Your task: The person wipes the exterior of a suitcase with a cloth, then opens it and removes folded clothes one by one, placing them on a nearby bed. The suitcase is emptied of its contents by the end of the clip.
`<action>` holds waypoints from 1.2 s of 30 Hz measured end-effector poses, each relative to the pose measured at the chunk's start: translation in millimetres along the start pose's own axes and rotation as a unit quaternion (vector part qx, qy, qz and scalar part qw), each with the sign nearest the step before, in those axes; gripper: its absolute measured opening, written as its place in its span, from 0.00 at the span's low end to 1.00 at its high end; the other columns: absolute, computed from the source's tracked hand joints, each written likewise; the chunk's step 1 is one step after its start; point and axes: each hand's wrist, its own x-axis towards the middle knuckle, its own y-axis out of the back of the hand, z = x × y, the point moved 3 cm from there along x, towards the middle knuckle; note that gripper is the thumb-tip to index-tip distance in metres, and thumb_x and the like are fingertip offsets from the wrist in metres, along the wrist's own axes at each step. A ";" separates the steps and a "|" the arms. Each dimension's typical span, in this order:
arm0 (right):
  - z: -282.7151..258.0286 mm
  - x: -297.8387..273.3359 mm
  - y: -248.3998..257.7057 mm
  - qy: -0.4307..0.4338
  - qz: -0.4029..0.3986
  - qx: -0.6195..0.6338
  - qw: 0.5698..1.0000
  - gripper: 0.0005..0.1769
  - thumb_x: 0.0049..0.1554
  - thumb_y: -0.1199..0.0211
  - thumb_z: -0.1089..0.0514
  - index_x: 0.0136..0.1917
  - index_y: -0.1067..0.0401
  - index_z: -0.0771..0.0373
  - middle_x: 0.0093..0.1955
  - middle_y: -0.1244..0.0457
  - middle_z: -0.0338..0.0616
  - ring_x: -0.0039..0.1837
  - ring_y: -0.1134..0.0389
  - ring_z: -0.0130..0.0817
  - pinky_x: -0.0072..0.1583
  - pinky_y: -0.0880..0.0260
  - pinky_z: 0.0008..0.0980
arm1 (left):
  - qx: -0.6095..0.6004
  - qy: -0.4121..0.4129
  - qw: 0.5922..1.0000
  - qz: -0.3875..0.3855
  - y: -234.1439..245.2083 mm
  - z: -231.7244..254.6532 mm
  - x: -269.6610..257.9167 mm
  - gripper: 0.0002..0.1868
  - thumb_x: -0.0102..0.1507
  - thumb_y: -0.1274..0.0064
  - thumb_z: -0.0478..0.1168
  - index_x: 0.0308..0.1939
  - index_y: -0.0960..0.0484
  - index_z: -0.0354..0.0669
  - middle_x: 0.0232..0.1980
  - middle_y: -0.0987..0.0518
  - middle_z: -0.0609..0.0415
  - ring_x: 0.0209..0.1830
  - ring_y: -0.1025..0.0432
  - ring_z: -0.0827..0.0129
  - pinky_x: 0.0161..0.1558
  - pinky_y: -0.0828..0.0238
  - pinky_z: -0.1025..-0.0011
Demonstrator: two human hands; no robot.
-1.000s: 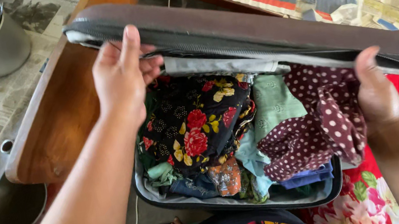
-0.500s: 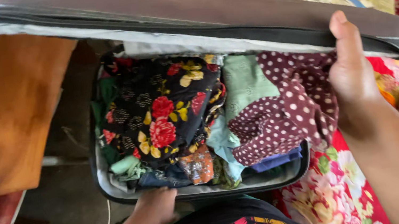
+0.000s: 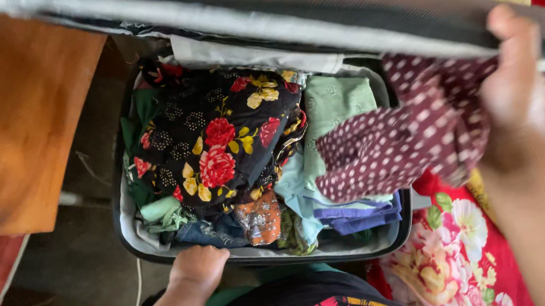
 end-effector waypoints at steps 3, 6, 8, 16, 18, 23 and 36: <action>-11.1 -11.2 -4.4 0.041 -0.079 -0.030 0.996 0.28 0.63 0.44 0.44 0.68 0.33 0.65 0.68 0.34 0.50 0.68 0.30 0.45 0.71 0.30 0.47 | 0.042 -0.023 0.998 -0.028 3.7 -21.4 -13.1 0.10 0.65 0.56 0.42 0.43 0.17 0.55 0.45 0.17 0.53 0.46 0.20 0.55 0.45 0.21 0.54; -13.0 -11.7 -6.8 0.086 -0.132 0.009 0.988 0.29 0.67 0.45 0.48 0.76 0.36 0.66 0.76 0.36 0.52 0.75 0.34 0.47 0.79 0.33 0.47 | 0.054 -0.018 0.997 -0.051 8.4 -43.2 -28.7 0.10 0.64 0.55 0.42 0.42 0.17 0.55 0.45 0.16 0.53 0.48 0.21 0.55 0.47 0.22 0.55; -13.4 -3.0 -6.1 0.058 -0.134 0.049 0.988 0.30 0.68 0.44 0.47 0.77 0.36 0.65 0.76 0.35 0.51 0.74 0.32 0.47 0.76 0.34 0.46 | 0.065 -0.013 0.996 -0.063 10.2 -52.4 -33.9 0.11 0.65 0.56 0.42 0.43 0.16 0.55 0.46 0.16 0.53 0.49 0.21 0.55 0.48 0.22 0.56; -22.8 59.9 -9.0 0.015 -0.163 -0.021 0.986 0.27 0.75 0.52 0.41 0.68 0.32 0.69 0.59 0.34 0.48 0.57 0.30 0.39 0.63 0.25 0.42 | 0.001 -0.002 0.999 -0.042 40.9 -51.1 -42.0 0.13 0.61 0.52 0.40 0.46 0.14 0.58 0.49 0.17 0.54 0.52 0.22 0.55 0.50 0.23 0.56; -20.8 72.1 -8.8 -0.020 -0.134 0.019 0.991 0.21 0.76 0.48 0.47 0.64 0.33 0.70 0.57 0.34 0.48 0.55 0.30 0.39 0.61 0.25 0.43 | -0.057 -0.009 0.998 -0.023 67.9 -44.0 -41.8 0.19 0.54 0.46 0.38 0.49 0.15 0.61 0.49 0.18 0.54 0.52 0.23 0.55 0.50 0.24 0.56; -21.0 88.4 -13.6 -0.039 -0.147 -0.082 0.985 0.18 0.73 0.43 0.46 0.64 0.30 0.64 0.58 0.32 0.44 0.56 0.28 0.35 0.60 0.25 0.43 | -0.183 -0.009 0.980 0.080 165.9 1.9 -26.3 0.15 0.65 0.52 0.47 0.55 0.18 0.62 0.47 0.16 0.53 0.48 0.21 0.55 0.49 0.25 0.55; -35.5 67.5 19.5 -0.148 0.005 -0.236 0.960 0.20 0.62 0.37 0.50 0.60 0.27 0.68 0.51 0.29 0.46 0.48 0.27 0.38 0.53 0.26 0.43 | -0.218 -0.255 0.799 0.499 403.0 114.6 -4.3 0.47 0.64 0.37 0.41 0.81 0.49 0.54 0.83 0.48 0.37 0.80 0.46 0.39 0.74 0.39 0.54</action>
